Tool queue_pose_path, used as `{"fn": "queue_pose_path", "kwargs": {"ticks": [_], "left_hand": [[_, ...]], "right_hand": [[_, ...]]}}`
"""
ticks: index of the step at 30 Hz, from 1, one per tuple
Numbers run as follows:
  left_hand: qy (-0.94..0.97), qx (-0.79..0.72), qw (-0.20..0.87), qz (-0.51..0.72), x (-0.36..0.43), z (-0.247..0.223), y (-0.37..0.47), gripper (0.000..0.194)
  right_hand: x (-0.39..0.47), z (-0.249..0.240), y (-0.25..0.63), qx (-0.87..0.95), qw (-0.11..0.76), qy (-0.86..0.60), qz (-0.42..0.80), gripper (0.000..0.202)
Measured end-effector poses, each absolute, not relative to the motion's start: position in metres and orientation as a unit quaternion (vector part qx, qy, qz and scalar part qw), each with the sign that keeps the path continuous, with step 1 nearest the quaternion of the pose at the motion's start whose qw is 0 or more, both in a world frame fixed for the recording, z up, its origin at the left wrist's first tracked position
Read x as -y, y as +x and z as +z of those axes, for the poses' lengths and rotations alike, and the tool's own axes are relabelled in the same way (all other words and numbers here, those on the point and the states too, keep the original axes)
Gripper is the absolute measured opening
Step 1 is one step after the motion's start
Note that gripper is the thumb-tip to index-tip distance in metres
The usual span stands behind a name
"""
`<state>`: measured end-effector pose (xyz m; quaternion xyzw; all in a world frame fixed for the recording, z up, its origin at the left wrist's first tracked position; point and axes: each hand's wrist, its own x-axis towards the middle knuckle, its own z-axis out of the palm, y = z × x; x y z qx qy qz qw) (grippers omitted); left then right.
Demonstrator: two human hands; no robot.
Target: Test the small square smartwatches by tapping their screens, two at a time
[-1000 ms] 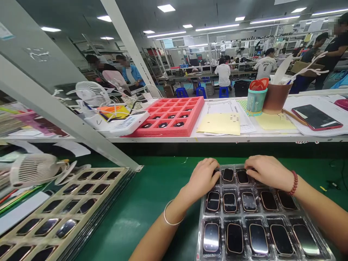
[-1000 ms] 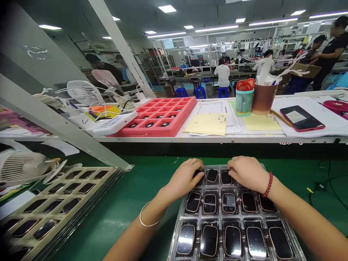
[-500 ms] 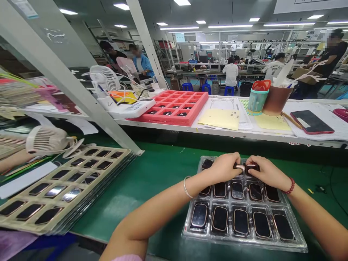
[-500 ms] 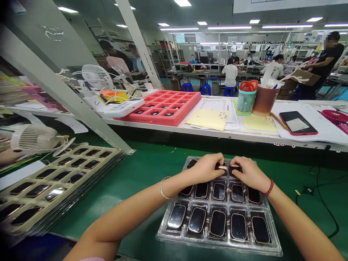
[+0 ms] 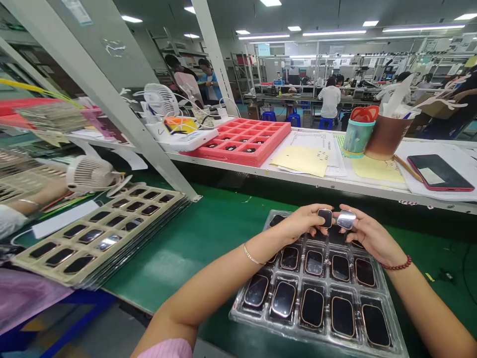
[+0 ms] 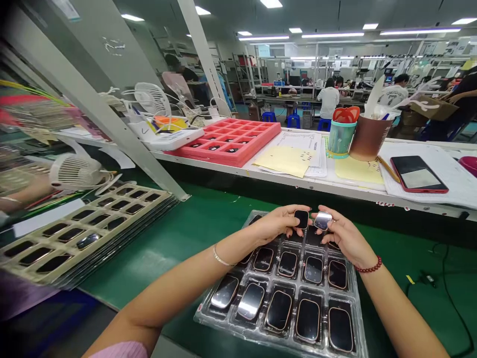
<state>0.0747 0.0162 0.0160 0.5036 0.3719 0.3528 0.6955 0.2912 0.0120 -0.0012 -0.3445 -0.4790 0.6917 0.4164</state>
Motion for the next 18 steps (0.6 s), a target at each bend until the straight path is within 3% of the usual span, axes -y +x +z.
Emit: {"fn": "queue_pose_path", "kwargs": {"ticks": [3,9,16,18], "left_hand": [[0.495,-0.339,0.723,0.342,-0.017,0.019,0.071,0.054],[0.545,-0.31,0.703,0.334,-0.018,0.014,0.069,0.06],[0.489,-0.396,0.697,0.344,-0.01,0.021,0.078,0.035],[0.476,-0.418,0.692,0.346,-0.001,0.026,0.083,0.038]], "right_hand": [[-0.013,-0.003,0.292,0.483,0.409,-0.327,0.701,0.047],[-0.011,-0.006,0.294,0.514,0.416,-0.31,0.683,0.039],[-0.007,0.0,0.292,0.52,0.398,-0.315,0.687,0.041],[-0.003,0.003,0.291,0.512,0.397,-0.313,0.694,0.039]]}}
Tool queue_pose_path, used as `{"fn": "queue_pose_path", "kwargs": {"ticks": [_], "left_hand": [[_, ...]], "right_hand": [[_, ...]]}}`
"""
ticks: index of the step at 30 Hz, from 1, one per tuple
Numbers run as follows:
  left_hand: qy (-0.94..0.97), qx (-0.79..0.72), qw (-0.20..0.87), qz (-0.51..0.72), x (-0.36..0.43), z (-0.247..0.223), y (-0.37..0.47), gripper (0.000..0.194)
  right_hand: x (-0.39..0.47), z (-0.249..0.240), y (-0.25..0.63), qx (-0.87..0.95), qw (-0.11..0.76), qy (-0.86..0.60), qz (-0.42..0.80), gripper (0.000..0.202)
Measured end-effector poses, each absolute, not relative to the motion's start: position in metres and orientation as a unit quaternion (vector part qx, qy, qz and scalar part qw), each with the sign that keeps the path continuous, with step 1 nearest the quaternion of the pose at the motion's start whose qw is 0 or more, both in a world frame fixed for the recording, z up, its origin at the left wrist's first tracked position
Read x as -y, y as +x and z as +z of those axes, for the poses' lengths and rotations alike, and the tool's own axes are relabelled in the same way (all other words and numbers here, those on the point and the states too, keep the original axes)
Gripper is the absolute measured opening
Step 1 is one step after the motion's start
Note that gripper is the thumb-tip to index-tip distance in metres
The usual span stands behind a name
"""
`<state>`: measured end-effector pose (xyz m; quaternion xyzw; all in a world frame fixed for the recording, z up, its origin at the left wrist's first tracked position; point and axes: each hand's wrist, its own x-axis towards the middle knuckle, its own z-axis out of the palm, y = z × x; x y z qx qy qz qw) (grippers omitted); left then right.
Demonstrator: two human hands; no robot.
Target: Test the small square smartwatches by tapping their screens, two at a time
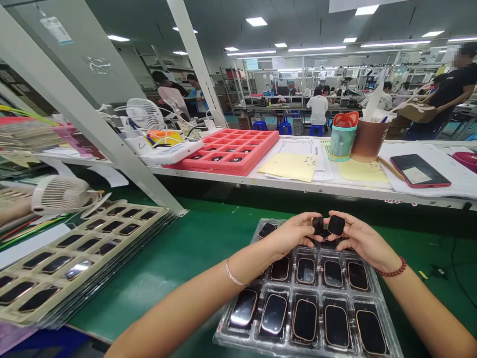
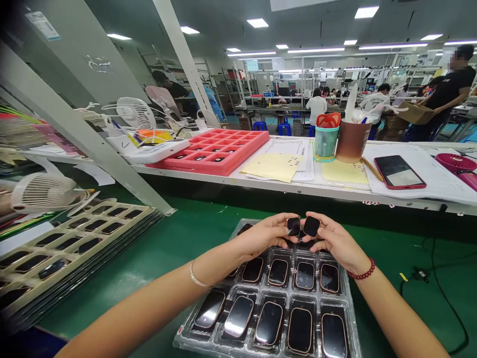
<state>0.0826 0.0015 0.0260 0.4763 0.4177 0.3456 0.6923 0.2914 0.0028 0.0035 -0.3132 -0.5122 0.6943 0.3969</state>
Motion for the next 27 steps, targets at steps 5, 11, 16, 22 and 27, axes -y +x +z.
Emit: {"fn": "queue_pose_path", "kwargs": {"ticks": [5,11,16,22,27], "left_hand": [[0.514,-0.439,0.633,0.377,0.019,0.029,0.091,0.049],[0.567,-0.456,0.586,0.357,0.025,0.023,0.086,0.041],[0.592,-0.445,0.58,0.34,0.026,0.026,0.083,0.028],[0.585,-0.442,0.585,0.348,0.027,0.023,0.083,0.024],[0.589,-0.443,0.576,0.354,0.027,0.024,0.084,0.028]], "right_hand": [[0.011,0.002,0.289,0.518,0.409,-0.309,0.685,0.038],[0.013,-0.008,0.29,0.571,0.411,-0.314,0.638,0.036],[0.015,-0.006,0.291,0.6,0.393,-0.307,0.625,0.028],[0.016,-0.005,0.289,0.571,0.406,-0.323,0.636,0.023],[0.017,-0.004,0.289,0.599,0.397,-0.313,0.622,0.025]]}}
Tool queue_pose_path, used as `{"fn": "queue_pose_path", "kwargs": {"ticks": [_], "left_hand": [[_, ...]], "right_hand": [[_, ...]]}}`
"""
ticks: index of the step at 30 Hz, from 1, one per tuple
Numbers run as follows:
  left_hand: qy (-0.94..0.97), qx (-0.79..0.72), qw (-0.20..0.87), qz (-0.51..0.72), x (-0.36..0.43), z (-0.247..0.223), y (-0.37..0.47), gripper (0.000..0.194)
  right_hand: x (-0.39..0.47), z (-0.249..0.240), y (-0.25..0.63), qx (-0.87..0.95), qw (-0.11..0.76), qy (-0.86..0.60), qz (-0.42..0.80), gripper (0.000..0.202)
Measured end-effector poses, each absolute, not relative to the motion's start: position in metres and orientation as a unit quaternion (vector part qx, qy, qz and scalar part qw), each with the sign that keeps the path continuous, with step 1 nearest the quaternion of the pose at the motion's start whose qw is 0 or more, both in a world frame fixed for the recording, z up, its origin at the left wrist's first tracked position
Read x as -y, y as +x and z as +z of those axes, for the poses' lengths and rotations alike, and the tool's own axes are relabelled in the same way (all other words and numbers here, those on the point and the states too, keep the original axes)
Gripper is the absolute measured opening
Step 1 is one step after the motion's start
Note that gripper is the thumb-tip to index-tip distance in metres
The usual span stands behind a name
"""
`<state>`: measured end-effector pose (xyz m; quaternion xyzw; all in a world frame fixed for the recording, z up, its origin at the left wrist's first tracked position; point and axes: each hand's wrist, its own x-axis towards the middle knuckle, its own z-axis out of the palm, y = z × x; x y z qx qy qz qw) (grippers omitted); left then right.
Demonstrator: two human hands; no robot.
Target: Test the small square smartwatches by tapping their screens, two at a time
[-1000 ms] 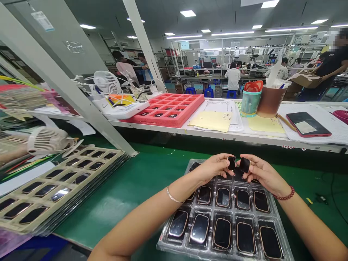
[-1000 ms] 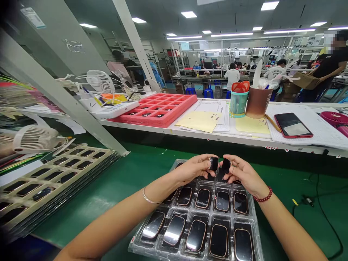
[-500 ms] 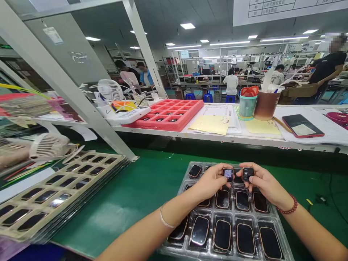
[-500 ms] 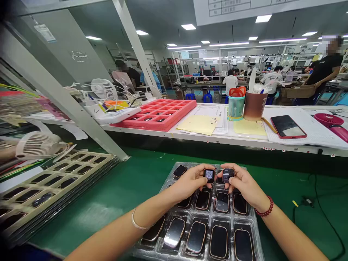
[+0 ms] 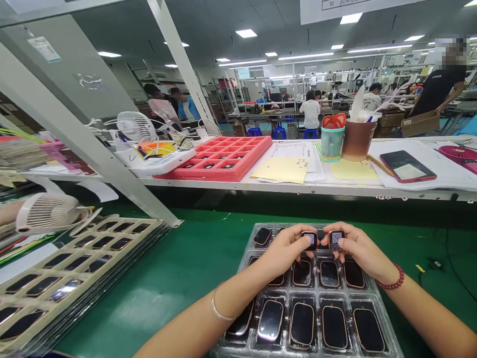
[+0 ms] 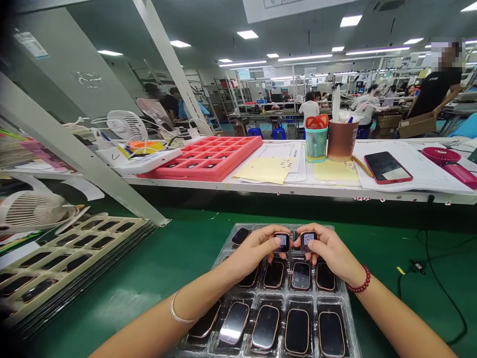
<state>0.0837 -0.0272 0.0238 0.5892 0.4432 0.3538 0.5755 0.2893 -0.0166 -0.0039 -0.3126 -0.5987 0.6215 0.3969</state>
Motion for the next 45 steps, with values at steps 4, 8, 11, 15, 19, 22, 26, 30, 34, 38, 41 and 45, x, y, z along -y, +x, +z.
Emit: {"fn": "queue_pose_path", "kwargs": {"ticks": [4,8,11,15,19,22,26,30,34,38,41,45], "left_hand": [[0.571,-0.431,0.591,0.372,0.026,0.021,0.085,0.028],[0.566,-0.419,0.597,0.384,0.025,0.017,0.087,0.021],[0.577,-0.426,0.586,0.376,0.025,0.016,0.087,0.021],[0.591,-0.419,0.575,0.381,0.025,0.015,0.088,0.021],[0.598,-0.41,0.572,0.384,0.024,0.011,0.088,0.021],[0.605,-0.412,0.564,0.382,0.023,0.008,0.087,0.022],[0.608,-0.416,0.56,0.379,0.023,0.009,0.086,0.02],[0.609,-0.41,0.563,0.381,0.022,0.009,0.086,0.02],[0.603,-0.4,0.576,0.382,0.022,0.008,0.087,0.021],[0.595,-0.404,0.584,0.377,0.025,0.01,0.088,0.02],[0.591,-0.402,0.587,0.38,0.026,0.013,0.087,0.02],[0.596,-0.39,0.594,0.375,0.026,0.011,0.086,0.024]], "right_hand": [[0.018,-0.003,0.289,0.627,0.38,-0.334,0.592,0.025],[0.02,-0.005,0.289,0.637,0.372,-0.338,0.584,0.023],[0.02,-0.005,0.289,0.643,0.367,-0.342,0.579,0.024],[0.02,-0.005,0.289,0.649,0.365,-0.34,0.574,0.024],[0.019,-0.007,0.29,0.656,0.362,-0.339,0.569,0.024],[0.019,-0.007,0.29,0.662,0.36,-0.342,0.562,0.024],[0.02,-0.007,0.29,0.67,0.354,-0.345,0.554,0.023],[0.02,-0.007,0.29,0.676,0.348,-0.342,0.552,0.023],[0.019,-0.008,0.289,0.676,0.344,-0.34,0.556,0.022],[0.019,-0.009,0.288,0.667,0.346,-0.331,0.571,0.024],[0.019,-0.008,0.289,0.658,0.352,-0.328,0.579,0.025],[0.018,-0.007,0.288,0.636,0.371,-0.331,0.59,0.025]]}}
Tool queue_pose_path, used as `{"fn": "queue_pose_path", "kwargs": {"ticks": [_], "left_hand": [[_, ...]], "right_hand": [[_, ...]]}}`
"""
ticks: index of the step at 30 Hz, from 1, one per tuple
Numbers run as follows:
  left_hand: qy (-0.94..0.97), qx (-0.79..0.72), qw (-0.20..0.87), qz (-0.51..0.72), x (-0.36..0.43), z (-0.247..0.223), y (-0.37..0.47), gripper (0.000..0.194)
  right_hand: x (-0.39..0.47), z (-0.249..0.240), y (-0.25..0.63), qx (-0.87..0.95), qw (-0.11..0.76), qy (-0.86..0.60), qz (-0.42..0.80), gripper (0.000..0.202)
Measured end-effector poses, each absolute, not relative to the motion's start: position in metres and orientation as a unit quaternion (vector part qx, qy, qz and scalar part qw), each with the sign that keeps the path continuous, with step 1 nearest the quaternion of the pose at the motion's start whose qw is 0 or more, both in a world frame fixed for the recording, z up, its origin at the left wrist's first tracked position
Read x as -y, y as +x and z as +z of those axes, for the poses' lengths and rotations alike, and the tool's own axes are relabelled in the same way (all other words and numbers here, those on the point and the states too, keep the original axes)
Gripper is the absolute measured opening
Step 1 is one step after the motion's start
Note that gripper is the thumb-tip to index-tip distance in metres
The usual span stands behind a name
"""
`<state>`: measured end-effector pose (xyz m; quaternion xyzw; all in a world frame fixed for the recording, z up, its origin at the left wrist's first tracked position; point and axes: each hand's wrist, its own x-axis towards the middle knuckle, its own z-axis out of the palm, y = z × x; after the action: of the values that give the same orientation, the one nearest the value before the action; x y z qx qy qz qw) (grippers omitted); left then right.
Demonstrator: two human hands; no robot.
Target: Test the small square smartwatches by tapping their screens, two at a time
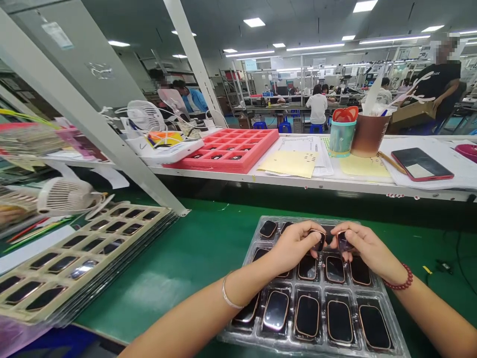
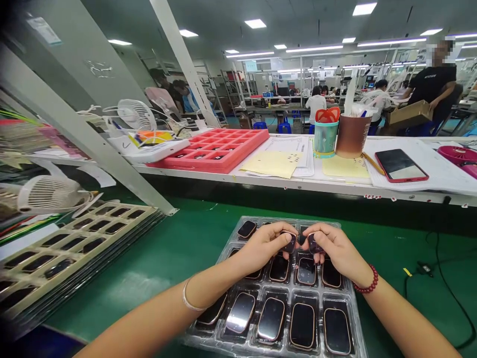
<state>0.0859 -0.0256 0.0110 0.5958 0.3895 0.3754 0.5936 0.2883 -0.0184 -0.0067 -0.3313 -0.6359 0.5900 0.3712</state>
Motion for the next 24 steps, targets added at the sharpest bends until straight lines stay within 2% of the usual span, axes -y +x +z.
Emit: {"fn": "queue_pose_path", "kwargs": {"ticks": [3,5,7,11,14,17,22,24], "left_hand": [[0.616,-0.395,0.564,0.383,0.0241,0.0053,0.0852,0.025],[0.637,-0.405,0.529,0.386,0.0231,0.0026,0.0851,0.033],[0.649,-0.421,0.505,0.383,0.0227,0.0018,0.0849,0.031],[0.64,-0.429,0.521,0.368,0.023,0.0035,0.0841,0.022],[0.633,-0.424,0.53,0.372,0.0234,0.0037,0.0843,0.031],[0.633,-0.424,0.523,0.383,0.0237,0.0036,0.086,0.034],[0.632,-0.423,0.523,0.385,0.0244,0.0051,0.0876,0.023],[0.633,-0.423,0.514,0.396,0.0249,0.0056,0.0874,0.029]], "right_hand": [[0.0204,-0.0049,0.2868,0.652,0.371,-0.34,0.567,0.02],[0.0216,-0.0037,0.286,0.667,0.366,-0.341,0.553,0.031],[0.0218,-0.0032,0.286,0.666,0.362,-0.341,0.556,0.035],[0.02,-0.0044,0.2872,0.65,0.366,-0.344,0.571,0.024],[0.0198,-0.0053,0.2872,0.662,0.364,-0.343,0.558,0.018],[0.0206,-0.0055,0.2867,0.668,0.361,-0.335,0.558,0.023],[0.0204,-0.0064,0.2875,0.669,0.362,-0.329,0.56,0.028],[0.0202,-0.0067,0.288,0.669,0.361,-0.327,0.561,0.033]]}}
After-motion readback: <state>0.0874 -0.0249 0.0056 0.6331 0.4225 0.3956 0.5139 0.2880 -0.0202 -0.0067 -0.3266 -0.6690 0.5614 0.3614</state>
